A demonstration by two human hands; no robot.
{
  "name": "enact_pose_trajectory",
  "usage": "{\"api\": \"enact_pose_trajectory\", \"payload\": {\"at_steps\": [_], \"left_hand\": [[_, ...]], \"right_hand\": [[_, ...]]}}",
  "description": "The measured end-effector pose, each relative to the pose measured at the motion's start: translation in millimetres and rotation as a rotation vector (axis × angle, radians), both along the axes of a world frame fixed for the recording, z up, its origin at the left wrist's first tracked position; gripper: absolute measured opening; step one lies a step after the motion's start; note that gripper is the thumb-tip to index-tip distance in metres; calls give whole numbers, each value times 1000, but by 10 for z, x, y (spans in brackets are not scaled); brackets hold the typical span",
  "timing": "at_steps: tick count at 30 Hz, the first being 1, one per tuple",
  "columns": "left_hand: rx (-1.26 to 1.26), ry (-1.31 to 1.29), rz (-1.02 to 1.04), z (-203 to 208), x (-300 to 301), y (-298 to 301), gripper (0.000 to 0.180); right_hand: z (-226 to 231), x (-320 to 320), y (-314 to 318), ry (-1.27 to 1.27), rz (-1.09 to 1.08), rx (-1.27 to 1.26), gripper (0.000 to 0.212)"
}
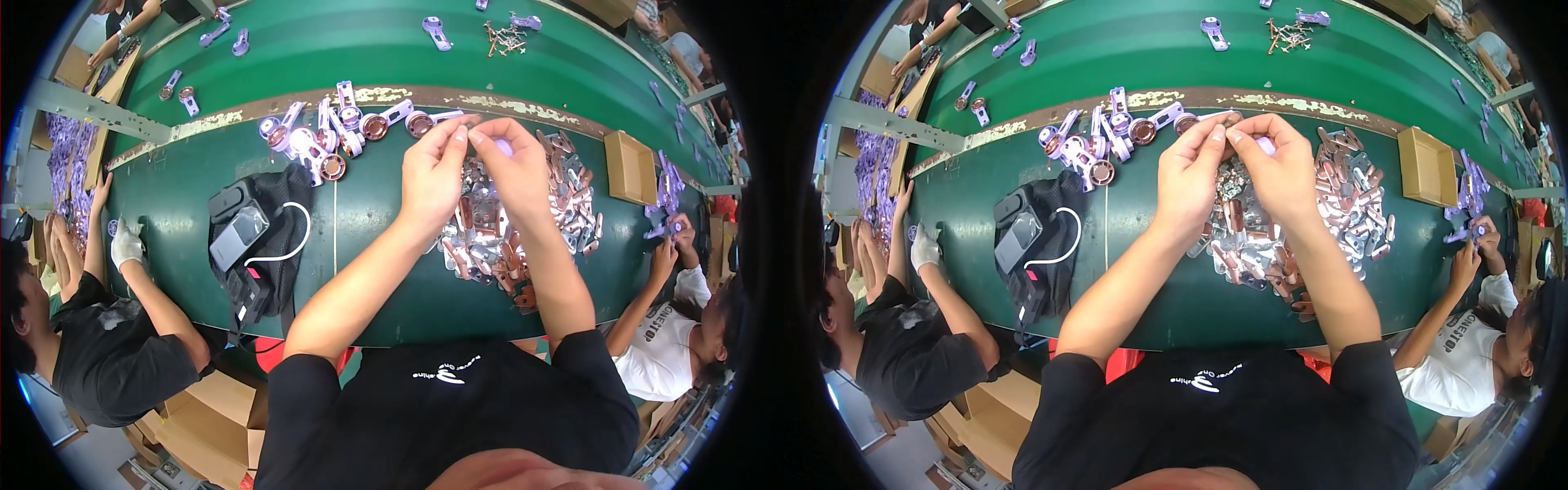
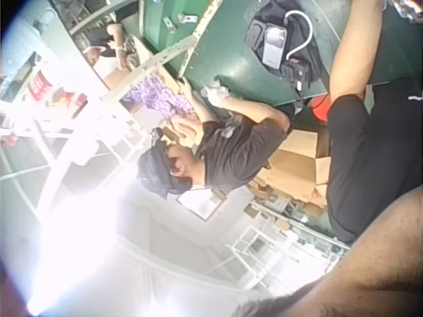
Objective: The person assembles small purple plastic casings with circular metal pieces by hand at a factory production line.
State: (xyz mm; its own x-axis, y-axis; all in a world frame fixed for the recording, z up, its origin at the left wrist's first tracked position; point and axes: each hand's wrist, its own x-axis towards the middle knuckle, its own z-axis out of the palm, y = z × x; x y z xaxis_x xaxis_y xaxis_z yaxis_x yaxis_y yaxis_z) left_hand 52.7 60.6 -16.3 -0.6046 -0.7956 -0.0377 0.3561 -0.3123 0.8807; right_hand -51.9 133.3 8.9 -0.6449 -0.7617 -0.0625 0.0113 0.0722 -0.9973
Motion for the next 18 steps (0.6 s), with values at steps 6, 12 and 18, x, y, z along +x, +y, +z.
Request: {"api": "enact_pose_trajectory", "payload": {"at_steps": [6,12,18], "left_hand": [[-61,-32,-47,88,24,-6,27],[-193,-22,-16,48,33,-22,28],[-4,136,-199,186,189,-117,28]], "right_hand": [[-137,56,11,-93,-88,-142,7],[-166,61,-15,-204,-95,-256,13],[13,-91,40,-357,35,-224,16]]}}
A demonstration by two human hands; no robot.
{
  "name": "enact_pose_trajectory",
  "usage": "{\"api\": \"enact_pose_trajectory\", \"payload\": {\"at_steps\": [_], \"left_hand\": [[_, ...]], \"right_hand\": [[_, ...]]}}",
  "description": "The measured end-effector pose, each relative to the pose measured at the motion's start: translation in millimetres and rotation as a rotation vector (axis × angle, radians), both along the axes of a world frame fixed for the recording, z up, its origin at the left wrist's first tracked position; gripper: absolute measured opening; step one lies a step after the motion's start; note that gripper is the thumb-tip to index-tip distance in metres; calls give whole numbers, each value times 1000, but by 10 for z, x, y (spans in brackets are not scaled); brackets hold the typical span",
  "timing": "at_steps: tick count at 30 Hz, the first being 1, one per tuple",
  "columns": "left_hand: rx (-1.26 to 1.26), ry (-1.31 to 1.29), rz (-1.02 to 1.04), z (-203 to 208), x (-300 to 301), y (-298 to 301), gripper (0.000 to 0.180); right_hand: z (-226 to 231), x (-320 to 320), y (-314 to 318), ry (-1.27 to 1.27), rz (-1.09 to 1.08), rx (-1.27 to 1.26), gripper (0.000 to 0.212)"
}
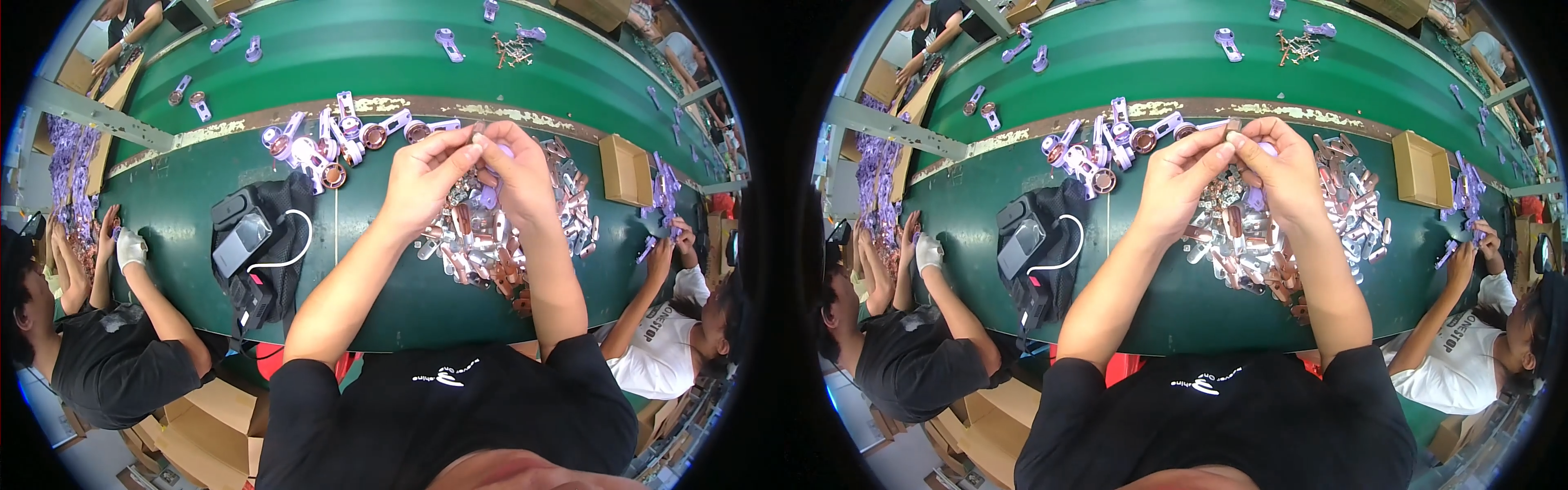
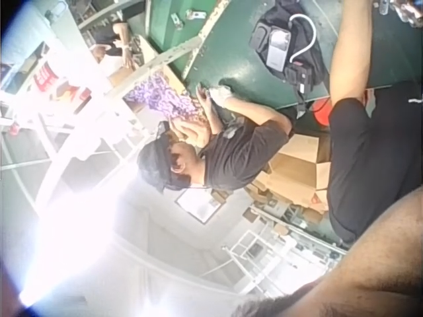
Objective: The person assembles small purple plastic casings with circular metal pieces by hand at a factory production line.
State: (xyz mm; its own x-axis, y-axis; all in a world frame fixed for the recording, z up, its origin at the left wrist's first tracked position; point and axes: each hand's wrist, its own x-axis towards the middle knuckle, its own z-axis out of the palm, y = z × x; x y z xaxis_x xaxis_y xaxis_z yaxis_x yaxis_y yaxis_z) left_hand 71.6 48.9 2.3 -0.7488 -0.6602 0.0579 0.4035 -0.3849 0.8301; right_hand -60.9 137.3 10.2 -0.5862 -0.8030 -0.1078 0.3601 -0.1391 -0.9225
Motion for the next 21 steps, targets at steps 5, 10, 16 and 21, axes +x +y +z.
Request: {"api": "enact_pose_trajectory", "payload": {"at_steps": [5,10,16,21], "left_hand": [[117,-91,-35,-126,13,-138,22],[321,-204,-92,-179,0,-90,21],[304,-241,-202,-103,-84,84,30],[337,-171,-243,-81,-77,64,32]], "right_hand": [[63,-145,55,-87,247,72,15],[96,-401,53,-63,72,-238,18],[205,-311,-184,67,95,-221,26],[188,-279,-291,110,131,-150,33]]}}
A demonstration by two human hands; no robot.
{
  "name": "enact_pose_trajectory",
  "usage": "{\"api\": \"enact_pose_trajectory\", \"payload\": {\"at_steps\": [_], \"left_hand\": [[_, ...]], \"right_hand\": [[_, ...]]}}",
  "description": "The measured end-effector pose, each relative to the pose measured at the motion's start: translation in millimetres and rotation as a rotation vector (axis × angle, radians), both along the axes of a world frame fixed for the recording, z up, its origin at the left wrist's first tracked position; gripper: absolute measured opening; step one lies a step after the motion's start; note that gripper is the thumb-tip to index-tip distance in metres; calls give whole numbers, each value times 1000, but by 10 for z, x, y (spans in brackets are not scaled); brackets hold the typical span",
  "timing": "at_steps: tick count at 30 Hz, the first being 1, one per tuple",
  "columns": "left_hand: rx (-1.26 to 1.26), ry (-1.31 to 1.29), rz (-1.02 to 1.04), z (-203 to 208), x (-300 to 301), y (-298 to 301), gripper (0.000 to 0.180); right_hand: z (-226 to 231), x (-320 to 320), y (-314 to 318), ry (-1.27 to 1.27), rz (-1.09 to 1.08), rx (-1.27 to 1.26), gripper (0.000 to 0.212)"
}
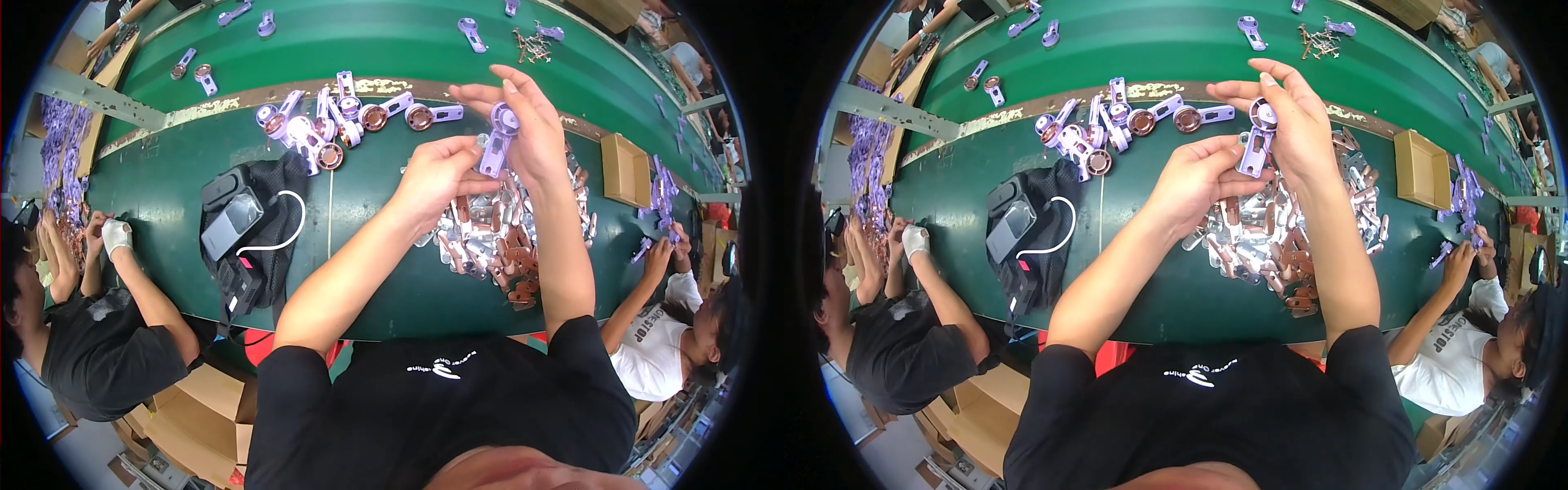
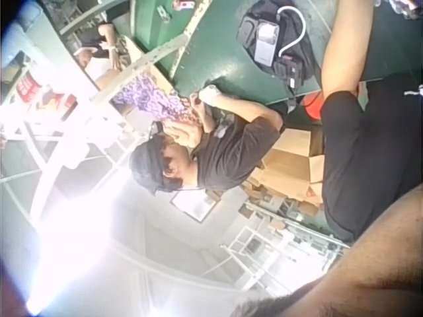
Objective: The person assembles small purple plastic casings with circular metal pieces by hand at a factory production line.
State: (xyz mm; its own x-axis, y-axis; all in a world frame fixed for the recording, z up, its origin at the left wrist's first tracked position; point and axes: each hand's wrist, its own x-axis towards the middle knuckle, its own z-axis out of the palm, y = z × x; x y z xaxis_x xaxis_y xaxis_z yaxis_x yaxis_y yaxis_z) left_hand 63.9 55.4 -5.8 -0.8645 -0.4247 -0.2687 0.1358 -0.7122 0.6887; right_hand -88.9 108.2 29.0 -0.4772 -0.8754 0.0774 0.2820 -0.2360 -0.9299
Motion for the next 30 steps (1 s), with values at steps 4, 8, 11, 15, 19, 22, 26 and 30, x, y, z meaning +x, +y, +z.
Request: {"api": "enact_pose_trajectory", "payload": {"at_steps": [4,8,11,15,19,22,26,30], "left_hand": [[-10,18,-43,-16,12,-9,34],[1,28,-39,37,19,-8,37],[-23,42,-42,21,4,6,41],[-24,52,-60,3,-3,-14,39],[-139,6,-3,-9,-25,64,29],[-167,-45,39,-11,-41,93,26],[-204,-85,98,-38,-54,129,23],[-211,-142,80,39,-23,147,23]], "right_hand": [[35,31,-29,37,51,126,39],[2,29,-43,68,33,161,40],[-11,32,-36,48,25,160,39],[-46,17,-43,47,24,173,39],[-49,52,-57,29,12,161,38],[-87,49,-70,69,29,126,36],[-123,29,-63,78,70,79,34],[-152,49,-71,35,74,45,32]]}}
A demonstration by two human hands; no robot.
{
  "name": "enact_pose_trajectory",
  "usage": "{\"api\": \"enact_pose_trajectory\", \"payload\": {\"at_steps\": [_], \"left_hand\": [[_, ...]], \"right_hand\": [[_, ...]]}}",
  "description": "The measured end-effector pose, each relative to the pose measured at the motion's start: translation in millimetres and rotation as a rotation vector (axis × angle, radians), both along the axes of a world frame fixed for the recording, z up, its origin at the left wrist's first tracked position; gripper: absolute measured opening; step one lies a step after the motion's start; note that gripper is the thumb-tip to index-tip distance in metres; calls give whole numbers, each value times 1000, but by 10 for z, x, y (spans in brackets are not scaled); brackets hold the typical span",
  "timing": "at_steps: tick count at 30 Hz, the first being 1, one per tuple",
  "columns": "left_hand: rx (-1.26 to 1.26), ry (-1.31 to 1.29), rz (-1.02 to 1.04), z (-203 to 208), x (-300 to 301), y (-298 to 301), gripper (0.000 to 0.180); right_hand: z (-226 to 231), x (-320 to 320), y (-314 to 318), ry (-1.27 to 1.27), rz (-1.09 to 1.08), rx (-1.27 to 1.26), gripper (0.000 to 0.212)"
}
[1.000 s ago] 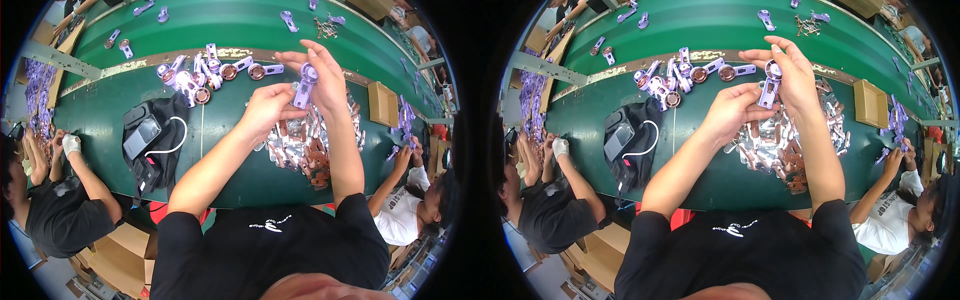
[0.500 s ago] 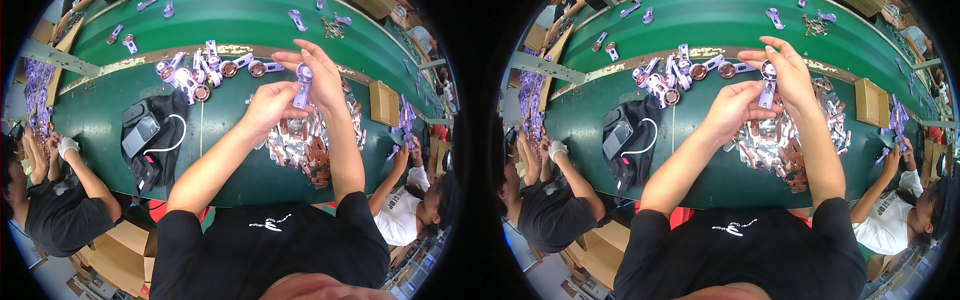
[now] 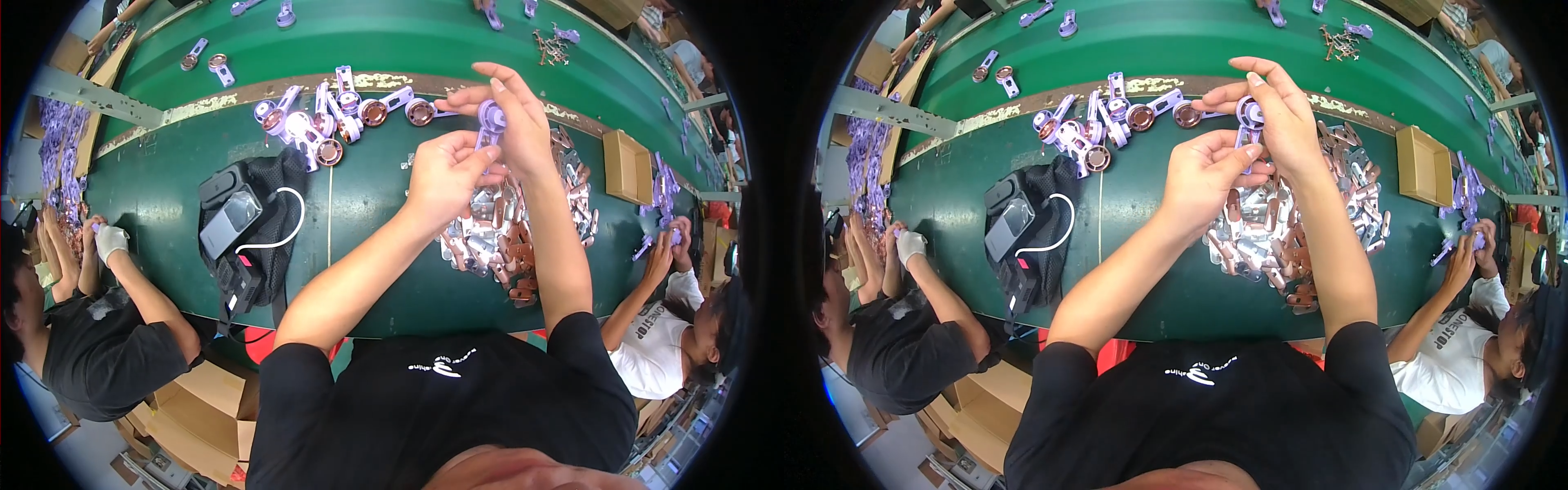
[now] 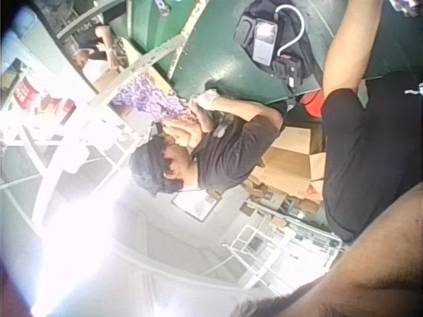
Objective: The person assembles small purple plastic casings with circular metal pieces by hand at a factory production line.
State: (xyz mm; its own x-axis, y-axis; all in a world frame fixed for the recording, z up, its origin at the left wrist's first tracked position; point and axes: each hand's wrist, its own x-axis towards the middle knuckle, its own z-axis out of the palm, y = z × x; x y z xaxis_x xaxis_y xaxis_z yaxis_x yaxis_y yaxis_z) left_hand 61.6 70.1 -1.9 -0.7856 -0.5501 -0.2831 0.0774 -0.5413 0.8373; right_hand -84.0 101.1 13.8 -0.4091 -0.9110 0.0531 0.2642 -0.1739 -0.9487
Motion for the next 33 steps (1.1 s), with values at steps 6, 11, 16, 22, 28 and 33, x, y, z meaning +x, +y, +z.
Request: {"api": "enact_pose_trajectory", "payload": {"at_steps": [6,11,16,22,28,33], "left_hand": [[-110,27,19,-155,-76,-42,21],[-524,-93,121,-155,-74,-151,13],[-378,-10,-14,-51,-176,-243,10],[-352,-107,-17,-13,-337,-333,26],[-389,-140,-23,23,-420,-536,36],[-329,-131,-78,109,-474,-545,33]], "right_hand": [[-9,19,-9,93,-21,-81,28],[47,211,11,407,-105,-290,23],[100,96,-102,315,-179,-344,19],[26,-118,-292,147,-245,-270,17],[196,-258,-440,57,-334,-174,20],[189,-373,-452,63,-350,-169,20]]}}
